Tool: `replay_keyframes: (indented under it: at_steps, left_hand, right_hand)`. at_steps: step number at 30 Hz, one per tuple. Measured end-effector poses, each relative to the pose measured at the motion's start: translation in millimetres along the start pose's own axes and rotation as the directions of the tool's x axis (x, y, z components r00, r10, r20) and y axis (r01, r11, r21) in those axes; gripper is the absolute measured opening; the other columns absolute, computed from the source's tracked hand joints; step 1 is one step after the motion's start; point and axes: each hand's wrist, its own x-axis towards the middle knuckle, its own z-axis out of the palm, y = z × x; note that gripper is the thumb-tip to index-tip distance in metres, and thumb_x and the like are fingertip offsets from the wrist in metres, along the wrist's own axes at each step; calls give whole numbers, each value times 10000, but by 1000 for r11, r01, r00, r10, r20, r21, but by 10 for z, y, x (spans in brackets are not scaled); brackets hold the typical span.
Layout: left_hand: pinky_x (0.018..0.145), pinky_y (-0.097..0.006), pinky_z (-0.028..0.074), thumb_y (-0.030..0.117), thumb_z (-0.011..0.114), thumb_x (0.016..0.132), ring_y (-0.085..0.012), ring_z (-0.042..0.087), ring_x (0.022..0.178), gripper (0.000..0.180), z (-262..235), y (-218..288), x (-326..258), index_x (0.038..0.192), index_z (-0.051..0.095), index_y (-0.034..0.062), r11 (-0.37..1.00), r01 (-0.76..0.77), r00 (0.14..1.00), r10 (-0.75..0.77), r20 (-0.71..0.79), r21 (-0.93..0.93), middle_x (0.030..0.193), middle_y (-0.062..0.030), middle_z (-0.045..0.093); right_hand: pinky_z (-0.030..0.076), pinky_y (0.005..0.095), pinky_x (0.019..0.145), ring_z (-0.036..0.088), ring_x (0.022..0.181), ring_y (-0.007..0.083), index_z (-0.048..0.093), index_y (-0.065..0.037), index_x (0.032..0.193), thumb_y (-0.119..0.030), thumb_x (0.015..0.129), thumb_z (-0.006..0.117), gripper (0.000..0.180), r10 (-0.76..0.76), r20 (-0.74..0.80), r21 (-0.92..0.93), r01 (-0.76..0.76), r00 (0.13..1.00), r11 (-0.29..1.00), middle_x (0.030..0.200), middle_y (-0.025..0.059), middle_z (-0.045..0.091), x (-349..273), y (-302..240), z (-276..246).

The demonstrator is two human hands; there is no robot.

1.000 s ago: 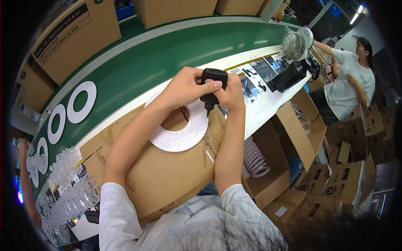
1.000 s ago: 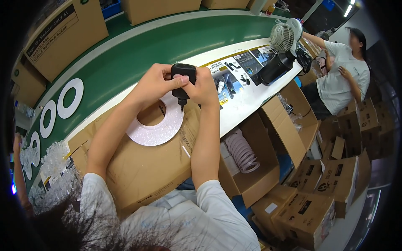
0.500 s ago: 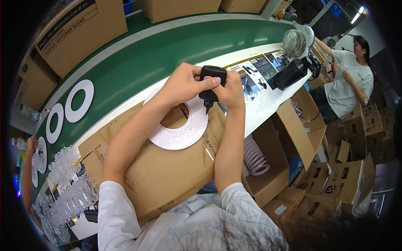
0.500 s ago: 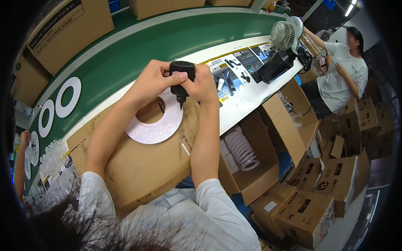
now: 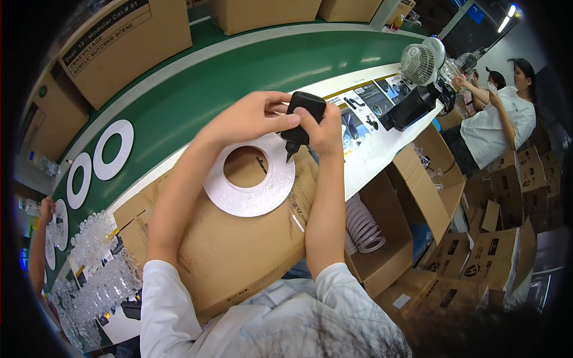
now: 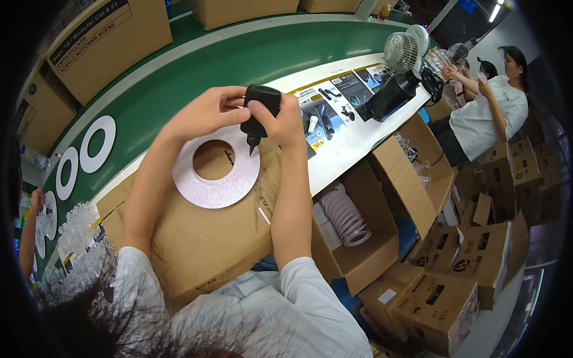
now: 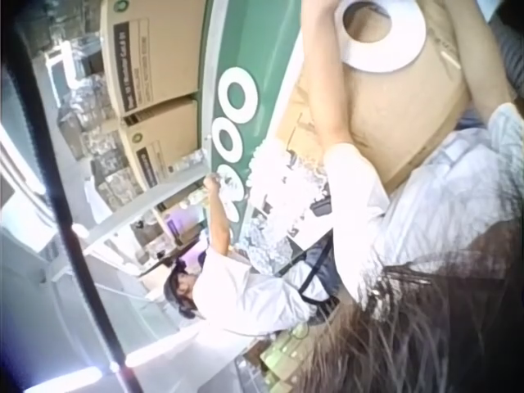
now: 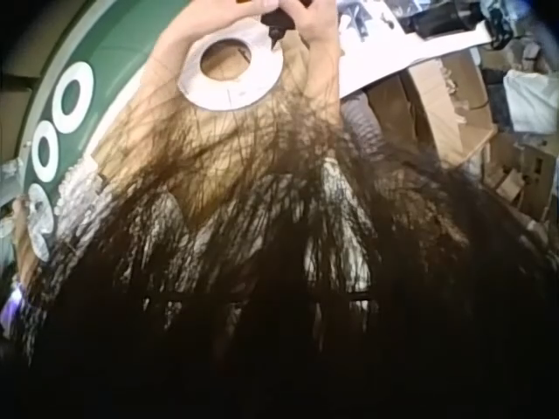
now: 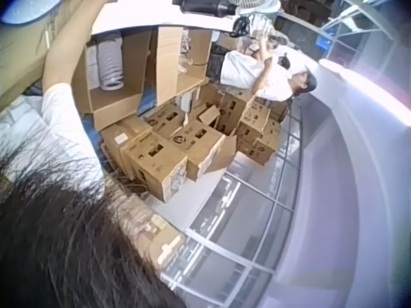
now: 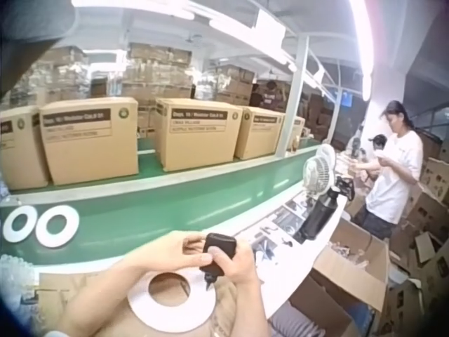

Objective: Applying adhesive to a circular component for a lighting fixture on an assembly line.

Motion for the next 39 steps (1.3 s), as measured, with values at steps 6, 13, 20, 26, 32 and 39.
replay_keyframes:
  at_steps: [6, 13, 20, 26, 32, 39]
  left_hand:
    - [1022, -392, 455, 309, 884, 614, -348, 519, 1253, 975, -247, 86, -222, 1421, 427, 10, 413, 218, 964, -234, -128, 884, 1374, -215, 518]
    - [856, -411, 545, 186, 840, 600, -348, 644, 1021, 603, -189, -218, -118, 1112, 601, -25, 130, 338, 871, -420, -257, 932, 1097, -214, 653]
    - [815, -392, 575, 128, 863, 528, -343, 685, 940, 490, -435, -237, -130, 962, 694, -24, 129, 383, 876, -365, -315, 915, 997, -210, 695]
    - [984, -385, 488, 426, 857, 625, -328, 597, 1164, 976, -699, -114, -305, 1411, 438, 28, 208, 337, 923, -267, -278, 918, 1349, -212, 549]
    - [1019, -350, 464, 395, 856, 633, -297, 595, 1177, 942, -408, 274, -362, 1389, 456, 2, 817, -70, 997, 36, 70, 572, 1300, -206, 581]
    - [489, -313, 457, 573, 817, 629, -188, 603, 519, 580, -375, 442, -424, 615, 649, 18, 594, 71, 949, -289, 130, 801, 565, -61, 619]
  right_hand:
    - [468, 237, 597, 564, 661, 83, 649, 25, 846, -210, 868, 693, 240, -22, -186, 59, 34, 982, 998, 750, 15, 628, 9, 73, -58]
    - [460, 238, 590, 556, 656, 85, 647, 11, 833, -235, 859, 705, 254, -5, -196, 130, 31, 981, 991, 745, 8, 618, 9, 57, -28]
    - [507, 250, 614, 621, 674, 121, 674, 58, 912, -254, 850, 720, 321, 24, -76, 100, -16, 997, 995, 782, 60, 669, -2, 102, 18]
    - [494, 249, 608, 606, 682, 116, 667, 51, 895, -244, 852, 704, 301, 17, -17, 98, -15, 1000, 995, 776, 54, 660, -37, 30, 202]
    - [505, 264, 590, 618, 647, 120, 670, 49, 874, -192, 835, 709, 247, -26, 39, 105, 22, 999, 994, 728, 61, 668, -68, -9, 377]
    - [491, 267, 615, 600, 668, 118, 667, 27, 870, -192, 800, 696, 231, 12, 198, 63, -25, 980, 998, 751, 45, 663, -157, -46, 620]
